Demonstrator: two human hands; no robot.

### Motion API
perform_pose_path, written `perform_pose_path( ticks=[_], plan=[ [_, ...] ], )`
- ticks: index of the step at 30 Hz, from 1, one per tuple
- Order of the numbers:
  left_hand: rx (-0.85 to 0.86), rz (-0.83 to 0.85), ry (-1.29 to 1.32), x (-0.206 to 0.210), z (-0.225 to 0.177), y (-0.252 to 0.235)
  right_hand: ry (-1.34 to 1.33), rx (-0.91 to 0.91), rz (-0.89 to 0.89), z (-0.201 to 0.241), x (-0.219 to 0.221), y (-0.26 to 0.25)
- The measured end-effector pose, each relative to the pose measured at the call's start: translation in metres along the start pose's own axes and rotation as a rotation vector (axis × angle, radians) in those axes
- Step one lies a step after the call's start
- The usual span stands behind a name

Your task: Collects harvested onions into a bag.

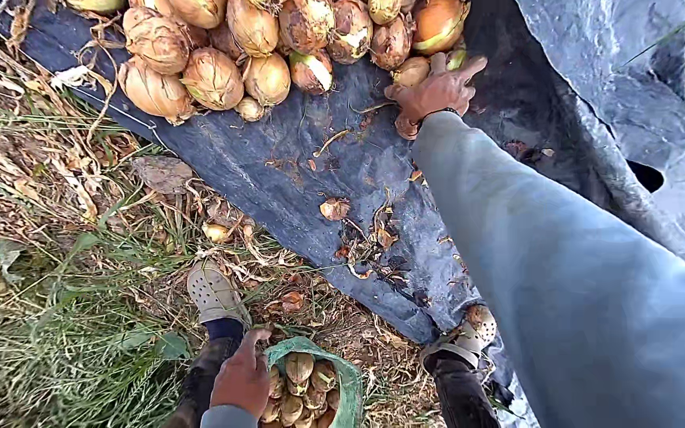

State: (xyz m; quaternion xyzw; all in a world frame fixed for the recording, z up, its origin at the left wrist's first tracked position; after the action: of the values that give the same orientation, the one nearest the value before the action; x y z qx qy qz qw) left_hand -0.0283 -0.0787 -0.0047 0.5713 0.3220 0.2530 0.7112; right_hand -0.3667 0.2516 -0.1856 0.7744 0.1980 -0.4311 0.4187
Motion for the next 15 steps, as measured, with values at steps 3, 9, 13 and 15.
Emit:
perform_pose_path(
  ticks=[3,9,13,15],
  plan=[
    [-0.005,-0.005,-0.013,0.001,0.000,0.002,0.020,-0.051,0.012,-0.003,-0.005,-0.007],
    [0.016,0.012,0.013,0.001,0.004,0.001,-0.653,-0.269,-0.005,-0.097,-0.014,0.075],
    [0.018,0.019,0.015,0.000,0.003,0.000,-1.257,-0.355,0.655,-0.164,0.006,0.291],
    [0.014,0.027,-0.001,-0.003,0.003,0.000,-0.963,-0.637,1.121,-0.180,0.014,0.360]
  ],
)
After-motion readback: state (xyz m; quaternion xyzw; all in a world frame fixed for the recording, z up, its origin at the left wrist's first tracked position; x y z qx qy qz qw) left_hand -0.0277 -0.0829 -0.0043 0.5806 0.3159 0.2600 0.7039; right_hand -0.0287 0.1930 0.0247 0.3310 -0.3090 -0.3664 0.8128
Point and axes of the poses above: each hand's wrist, its own y-axis away from the middle knuckle, its own x-axis out of the palm, z = x × y, the point moved 1 cm from there along -y, towards the middle knuckle, and after that the axes turned 11 degrees about y, right-handed, at the moved point
